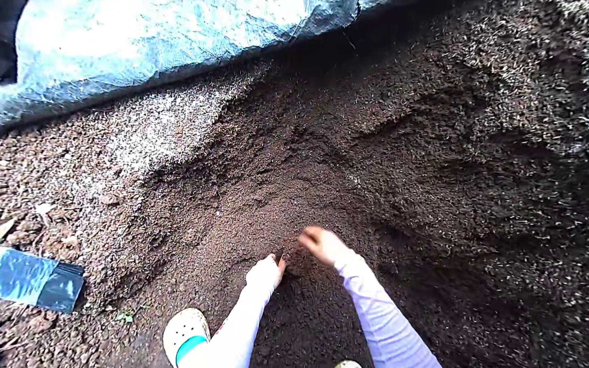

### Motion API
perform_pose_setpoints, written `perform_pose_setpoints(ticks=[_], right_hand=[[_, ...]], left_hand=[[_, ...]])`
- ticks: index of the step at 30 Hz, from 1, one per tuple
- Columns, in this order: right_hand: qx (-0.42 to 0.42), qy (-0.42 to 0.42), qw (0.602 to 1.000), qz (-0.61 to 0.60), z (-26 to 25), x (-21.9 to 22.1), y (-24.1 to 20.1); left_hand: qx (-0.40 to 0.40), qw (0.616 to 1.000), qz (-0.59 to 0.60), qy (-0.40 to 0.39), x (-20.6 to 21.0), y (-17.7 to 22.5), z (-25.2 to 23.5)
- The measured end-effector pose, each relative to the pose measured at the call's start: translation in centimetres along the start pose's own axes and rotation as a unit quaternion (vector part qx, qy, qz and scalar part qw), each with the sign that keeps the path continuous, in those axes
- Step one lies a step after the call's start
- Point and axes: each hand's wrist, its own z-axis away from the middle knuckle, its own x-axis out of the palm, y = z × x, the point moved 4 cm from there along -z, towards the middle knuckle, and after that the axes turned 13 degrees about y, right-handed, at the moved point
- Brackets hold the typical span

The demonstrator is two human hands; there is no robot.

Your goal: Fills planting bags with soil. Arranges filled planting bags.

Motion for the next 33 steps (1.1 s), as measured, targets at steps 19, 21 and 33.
perform_pose_setpoints(ticks=[19, 21, 33], right_hand=[[0.193, 0.08, 0.874, -0.439, -2.2, 6.8, 4.1], [0.233, 0.062, 0.91, -0.337, -1.3, 4.7, 6.7], [0.228, 0.042, 0.955, -0.186, -2.6, 0.0, 12.5]], left_hand=[[0.017, 0.991, 0.131, 0.008, 0.9, -1.5, -1.4], [-0.02, 0.989, 0.146, 0.031, 1.1, -1.7, -1.6], [0.342, 0.921, -0.171, 0.068, 3.4, 4.7, -3.2]])
